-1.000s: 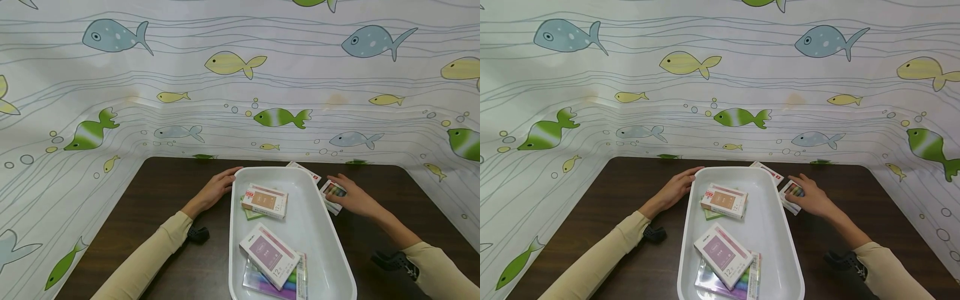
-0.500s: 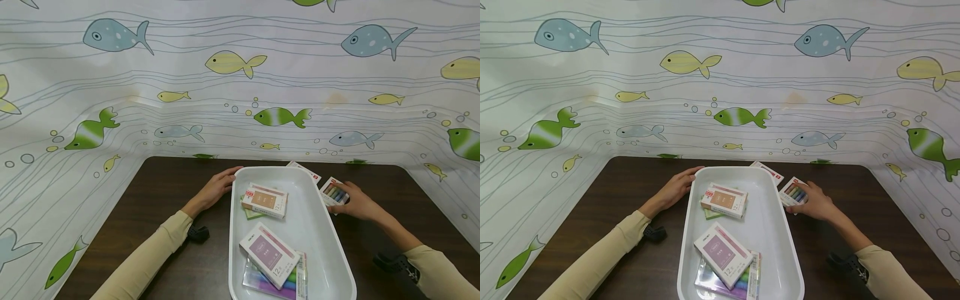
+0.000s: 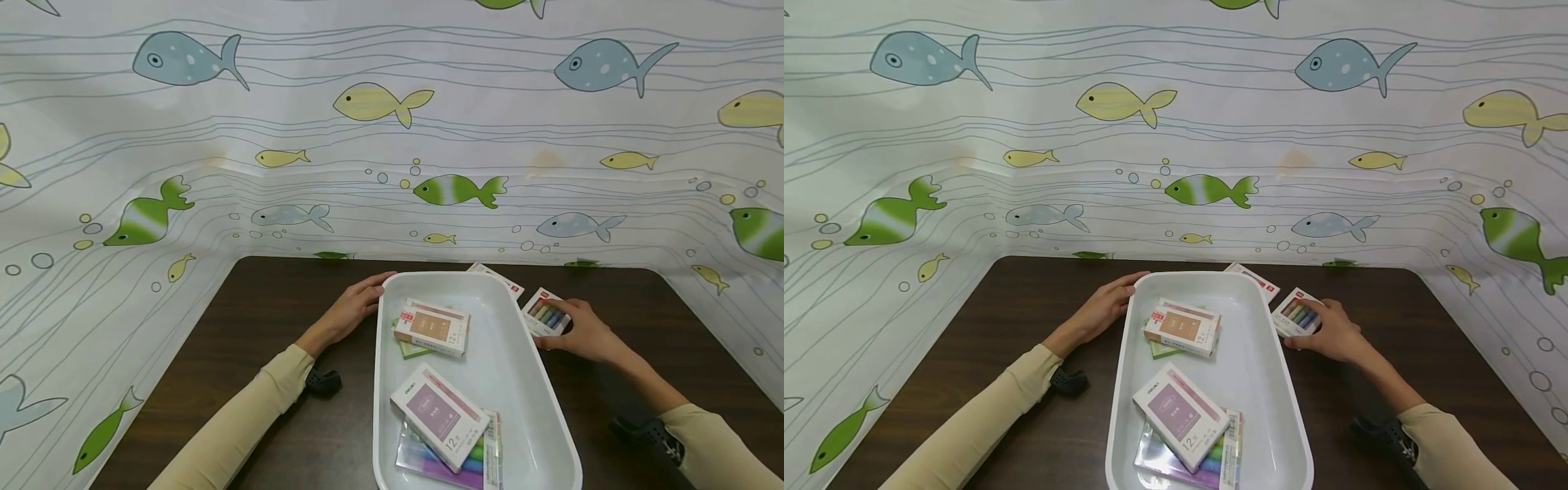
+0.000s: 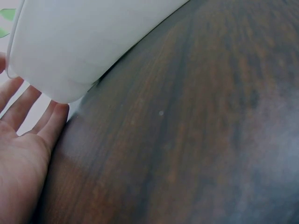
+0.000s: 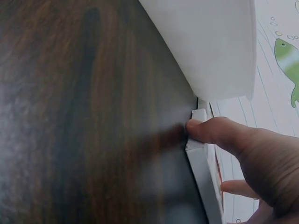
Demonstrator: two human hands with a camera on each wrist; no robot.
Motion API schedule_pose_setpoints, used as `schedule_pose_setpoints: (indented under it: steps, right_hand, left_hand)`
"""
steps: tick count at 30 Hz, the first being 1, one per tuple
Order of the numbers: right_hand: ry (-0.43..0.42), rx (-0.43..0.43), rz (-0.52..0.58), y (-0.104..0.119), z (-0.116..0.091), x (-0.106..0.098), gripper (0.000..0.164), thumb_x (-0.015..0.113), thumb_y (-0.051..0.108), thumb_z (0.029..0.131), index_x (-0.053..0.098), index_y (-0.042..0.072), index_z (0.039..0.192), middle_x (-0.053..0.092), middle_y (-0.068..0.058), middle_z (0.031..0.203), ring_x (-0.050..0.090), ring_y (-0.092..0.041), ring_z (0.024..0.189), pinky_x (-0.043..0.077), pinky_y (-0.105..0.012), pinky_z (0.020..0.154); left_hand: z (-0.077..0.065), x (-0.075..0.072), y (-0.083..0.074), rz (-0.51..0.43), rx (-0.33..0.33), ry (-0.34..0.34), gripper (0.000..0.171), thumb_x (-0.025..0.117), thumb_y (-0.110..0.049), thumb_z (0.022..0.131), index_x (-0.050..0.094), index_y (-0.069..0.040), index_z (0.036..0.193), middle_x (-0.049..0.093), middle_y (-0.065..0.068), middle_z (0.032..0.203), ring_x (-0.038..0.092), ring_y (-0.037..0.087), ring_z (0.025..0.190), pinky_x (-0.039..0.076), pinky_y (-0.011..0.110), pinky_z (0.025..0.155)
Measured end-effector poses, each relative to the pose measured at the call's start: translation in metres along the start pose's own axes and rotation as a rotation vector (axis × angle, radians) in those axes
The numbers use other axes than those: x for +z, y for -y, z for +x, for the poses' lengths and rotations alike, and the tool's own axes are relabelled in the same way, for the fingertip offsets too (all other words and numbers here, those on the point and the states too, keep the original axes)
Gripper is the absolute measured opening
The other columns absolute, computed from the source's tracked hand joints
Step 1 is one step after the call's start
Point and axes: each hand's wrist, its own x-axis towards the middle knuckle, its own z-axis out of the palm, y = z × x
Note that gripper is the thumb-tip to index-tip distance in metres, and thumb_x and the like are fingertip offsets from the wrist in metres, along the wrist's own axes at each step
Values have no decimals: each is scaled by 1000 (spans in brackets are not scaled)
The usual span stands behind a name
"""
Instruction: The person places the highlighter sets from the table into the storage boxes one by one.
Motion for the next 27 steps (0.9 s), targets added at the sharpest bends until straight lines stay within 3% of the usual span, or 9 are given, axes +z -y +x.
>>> schedule_pose_setpoints:
  steps: [18,27]
  right_hand:
    - [-110,-1,33,4,-1,1,96,87,44,80,44,-5,150,19,-44,149,38,-61,120,41,-73,89]
    - [-115,24,65,4,-4,-6,96,86,43,81,42,-3,152,15,-44,152,32,-64,126,39,-74,91]
  left_hand:
    - [0,0,0,5,1,-5,50,48,-30,110,40,-15,158,41,4,156,43,25,139,33,45,115]
    - [1,0,0,4,7,0,49,48,-31,110,42,-18,157,41,3,156,44,24,139,33,44,115]
